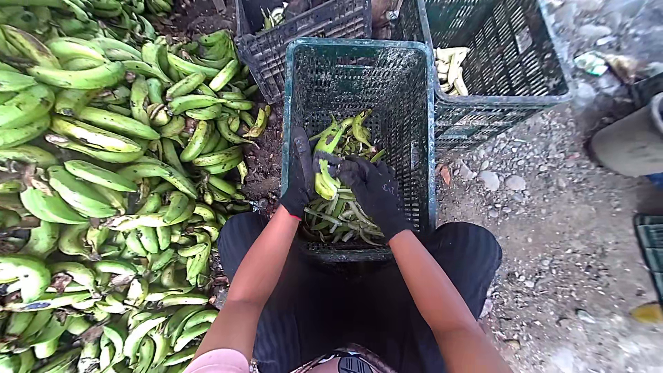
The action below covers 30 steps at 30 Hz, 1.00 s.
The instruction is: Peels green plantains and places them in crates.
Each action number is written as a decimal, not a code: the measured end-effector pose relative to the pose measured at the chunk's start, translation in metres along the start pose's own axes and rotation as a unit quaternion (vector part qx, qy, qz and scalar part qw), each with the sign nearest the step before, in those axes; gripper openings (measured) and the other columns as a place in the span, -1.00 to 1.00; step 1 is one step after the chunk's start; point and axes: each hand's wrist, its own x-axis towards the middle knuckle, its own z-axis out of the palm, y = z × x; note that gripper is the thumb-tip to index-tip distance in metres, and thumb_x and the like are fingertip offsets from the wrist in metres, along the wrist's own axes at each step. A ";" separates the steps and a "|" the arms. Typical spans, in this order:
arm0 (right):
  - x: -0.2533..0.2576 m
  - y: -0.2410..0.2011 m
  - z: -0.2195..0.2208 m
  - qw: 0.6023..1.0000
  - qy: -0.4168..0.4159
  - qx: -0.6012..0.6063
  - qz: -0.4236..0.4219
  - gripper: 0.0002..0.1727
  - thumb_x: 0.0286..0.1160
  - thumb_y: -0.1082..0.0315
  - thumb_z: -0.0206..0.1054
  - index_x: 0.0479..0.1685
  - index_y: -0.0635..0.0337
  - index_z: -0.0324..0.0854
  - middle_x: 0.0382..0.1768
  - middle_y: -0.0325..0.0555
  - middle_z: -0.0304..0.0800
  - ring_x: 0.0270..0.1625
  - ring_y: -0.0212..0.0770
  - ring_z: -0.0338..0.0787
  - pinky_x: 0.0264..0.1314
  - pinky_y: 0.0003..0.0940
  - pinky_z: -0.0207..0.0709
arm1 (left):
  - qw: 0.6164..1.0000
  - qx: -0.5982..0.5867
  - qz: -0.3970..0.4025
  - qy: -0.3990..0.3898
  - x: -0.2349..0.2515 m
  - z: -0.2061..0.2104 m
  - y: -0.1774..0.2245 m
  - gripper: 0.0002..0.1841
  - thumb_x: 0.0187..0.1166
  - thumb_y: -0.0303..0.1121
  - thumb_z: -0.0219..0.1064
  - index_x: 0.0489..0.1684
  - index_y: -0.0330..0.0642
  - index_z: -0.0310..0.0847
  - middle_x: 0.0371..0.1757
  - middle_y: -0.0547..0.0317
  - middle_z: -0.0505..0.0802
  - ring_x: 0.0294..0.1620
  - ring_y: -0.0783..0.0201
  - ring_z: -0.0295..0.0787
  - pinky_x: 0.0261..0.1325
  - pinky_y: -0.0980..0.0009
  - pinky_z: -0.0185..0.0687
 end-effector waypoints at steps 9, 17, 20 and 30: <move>0.019 0.027 -0.019 0.967 0.038 0.246 0.049 -0.38 0.81 -0.19 -0.08 0.50 0.03 0.57 0.18 0.02 0.79 0.24 -0.09 0.74 0.32 0.11 0.52 | 0.993 0.016 -0.117 -0.016 -0.012 0.022 0.003 -0.48 0.86 0.01 -0.10 0.39 -0.23 0.49 -0.33 0.12 0.80 -0.47 0.27 0.76 -0.36 0.30 0.80; -0.024 -0.001 -0.007 0.984 -0.077 0.120 -0.110 -0.30 0.71 -0.34 -0.14 0.55 -0.17 0.59 0.13 0.01 0.79 0.19 0.09 0.73 0.23 0.32 0.50 | 0.993 -0.042 0.113 -0.010 0.007 -0.008 0.021 -0.33 0.74 0.16 -0.01 0.55 -0.26 0.29 -0.19 0.30 0.83 -0.27 0.42 0.79 -0.14 0.43 0.81; -0.028 -0.002 -0.009 0.986 -0.067 0.087 -0.123 -0.32 0.62 -0.36 -0.01 0.56 -0.27 0.60 0.18 0.07 0.75 0.23 0.21 0.68 0.20 0.41 0.44 | 0.986 -0.088 0.133 -0.039 0.009 -0.012 0.029 -0.14 0.52 0.31 0.26 0.57 -0.24 0.24 -0.20 0.38 0.82 -0.33 0.45 0.78 -0.24 0.48 0.80; -0.009 -0.009 -0.010 0.999 -0.020 0.037 0.028 -0.38 0.56 -0.31 0.16 0.58 -0.40 0.56 0.43 0.21 0.63 0.52 0.37 0.48 0.35 0.52 0.31 | 0.998 -0.006 0.012 -0.059 -0.008 0.003 0.018 -0.41 0.86 -0.06 -0.39 0.59 -0.28 0.24 0.12 0.17 0.80 -0.12 0.43 0.78 -0.07 0.46 0.76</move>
